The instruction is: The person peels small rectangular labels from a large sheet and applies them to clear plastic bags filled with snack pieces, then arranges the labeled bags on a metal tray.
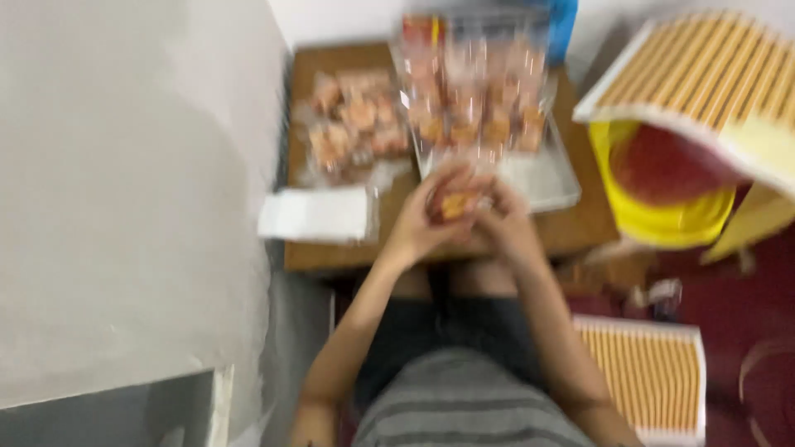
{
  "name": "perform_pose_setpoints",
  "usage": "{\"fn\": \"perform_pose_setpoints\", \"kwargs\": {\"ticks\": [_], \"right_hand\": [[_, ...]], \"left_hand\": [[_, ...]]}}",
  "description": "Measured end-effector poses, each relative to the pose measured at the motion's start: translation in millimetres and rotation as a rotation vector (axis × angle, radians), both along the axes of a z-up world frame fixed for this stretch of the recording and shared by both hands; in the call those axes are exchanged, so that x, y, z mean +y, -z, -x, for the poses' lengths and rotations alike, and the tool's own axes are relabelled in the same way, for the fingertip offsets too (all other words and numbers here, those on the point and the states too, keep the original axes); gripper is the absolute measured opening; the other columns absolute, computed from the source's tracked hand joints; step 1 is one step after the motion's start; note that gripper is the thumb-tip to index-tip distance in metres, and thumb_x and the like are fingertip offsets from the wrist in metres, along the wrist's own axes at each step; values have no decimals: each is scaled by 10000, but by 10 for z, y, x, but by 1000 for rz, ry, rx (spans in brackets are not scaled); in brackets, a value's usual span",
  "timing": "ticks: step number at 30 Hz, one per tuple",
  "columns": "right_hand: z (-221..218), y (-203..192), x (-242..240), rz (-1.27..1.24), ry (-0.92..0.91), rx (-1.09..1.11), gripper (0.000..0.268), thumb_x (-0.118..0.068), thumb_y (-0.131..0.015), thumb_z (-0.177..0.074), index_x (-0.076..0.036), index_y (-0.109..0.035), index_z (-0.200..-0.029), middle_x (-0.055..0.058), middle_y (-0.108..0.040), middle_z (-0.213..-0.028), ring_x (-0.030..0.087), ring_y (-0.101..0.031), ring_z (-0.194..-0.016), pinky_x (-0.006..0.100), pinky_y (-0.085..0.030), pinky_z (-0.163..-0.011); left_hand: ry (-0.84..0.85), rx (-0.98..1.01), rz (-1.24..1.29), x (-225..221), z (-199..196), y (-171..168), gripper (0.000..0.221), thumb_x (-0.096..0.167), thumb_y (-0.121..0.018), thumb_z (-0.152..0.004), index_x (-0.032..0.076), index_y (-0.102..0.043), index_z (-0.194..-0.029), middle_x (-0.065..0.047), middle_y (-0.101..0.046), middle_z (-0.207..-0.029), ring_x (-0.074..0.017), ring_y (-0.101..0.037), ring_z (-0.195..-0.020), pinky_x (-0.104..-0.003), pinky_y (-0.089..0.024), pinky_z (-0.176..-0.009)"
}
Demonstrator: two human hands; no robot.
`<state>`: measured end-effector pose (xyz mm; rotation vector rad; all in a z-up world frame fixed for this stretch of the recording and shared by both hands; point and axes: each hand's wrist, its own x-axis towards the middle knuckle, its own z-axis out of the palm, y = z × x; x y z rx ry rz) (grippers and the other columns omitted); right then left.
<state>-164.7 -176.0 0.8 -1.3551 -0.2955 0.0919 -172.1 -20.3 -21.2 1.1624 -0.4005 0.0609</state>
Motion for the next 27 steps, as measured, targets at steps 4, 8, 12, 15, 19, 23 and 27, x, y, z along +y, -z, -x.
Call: {"fn": "perform_pose_setpoints", "kwargs": {"ticks": [4, 8, 12, 15, 19, 23, 27], "right_hand": [[159, -333, 291, -123, -230, 56, 284, 28, -629, -845, 10, -545, -1116, 71, -502, -793, 151, -596, -575, 291, -529, -418], [234, -386, 392, -127, -271, 21, 270, 17, -625, -851, -9, -542, -1106, 32, -511, -772, 111, -599, -580, 245, -528, -453], [269, -456, 183, 110, -195, -90, 263, -18, -645, -834, -31, -585, -1089, 10, -529, -768, 106, -571, -599, 201, -467, -488], [300, -554, 27, 79, -145, -60, 273, -27, -666, -829, -33, -603, -1094, 33, -552, -740, 103, -576, -562, 188, -458, -451], [166, -527, -124, 55, -29, -76, 267, -23, -649, -839, -26, -611, -1104, 34, -541, -738, 95, -556, -544, 182, -444, -436], [148, -764, -222, 105, 56, -18, 211, -45, -635, -862, -28, -635, -1072, 30, -549, -749, 105, -593, -593, 201, -457, -504], [-23, -568, -319, 61, 112, 62, 224, 6, -618, -848, -7, -626, -1072, 36, -551, -739, 110, -590, -583, 217, -478, -533]], "left_hand": [[-119, 20, 76, 143, 495, -558, 776, -23, -820, -676, 74, -474, -1364, -128, -582, -1271, -228, -555, -1183, -328, -521, -947], [-121, 6, 74, 250, 599, -584, 751, -65, -790, -697, 92, -479, -1362, -126, -601, -1243, -179, -563, -1124, -293, -521, -912], [-67, 91, 72, 125, 602, -577, 741, 24, -841, -659, 109, -508, -1315, -79, -589, -1188, -181, -585, -1059, -292, -548, -863], [23, 36, -37, 45, 268, -457, 737, -9, -848, -635, 121, -544, -1294, -62, -597, -1171, -145, -586, -1037, -309, -535, -875], [159, 48, -116, -122, 38, -562, 711, -6, -827, -664, 152, -543, -1296, -25, -563, -1238, -157, -574, -1055, -333, -520, -887], [242, 67, -71, -328, -331, -343, 716, -16, -805, -671, 112, -516, -1314, -41, -517, -1189, -157, -539, -1003, -305, -534, -869], [292, 90, -86, -371, -353, -427, 733, 24, -800, -683, 126, -491, -1339, -28, -497, -1203, -153, -525, -1013, -324, -530, -889]]}}
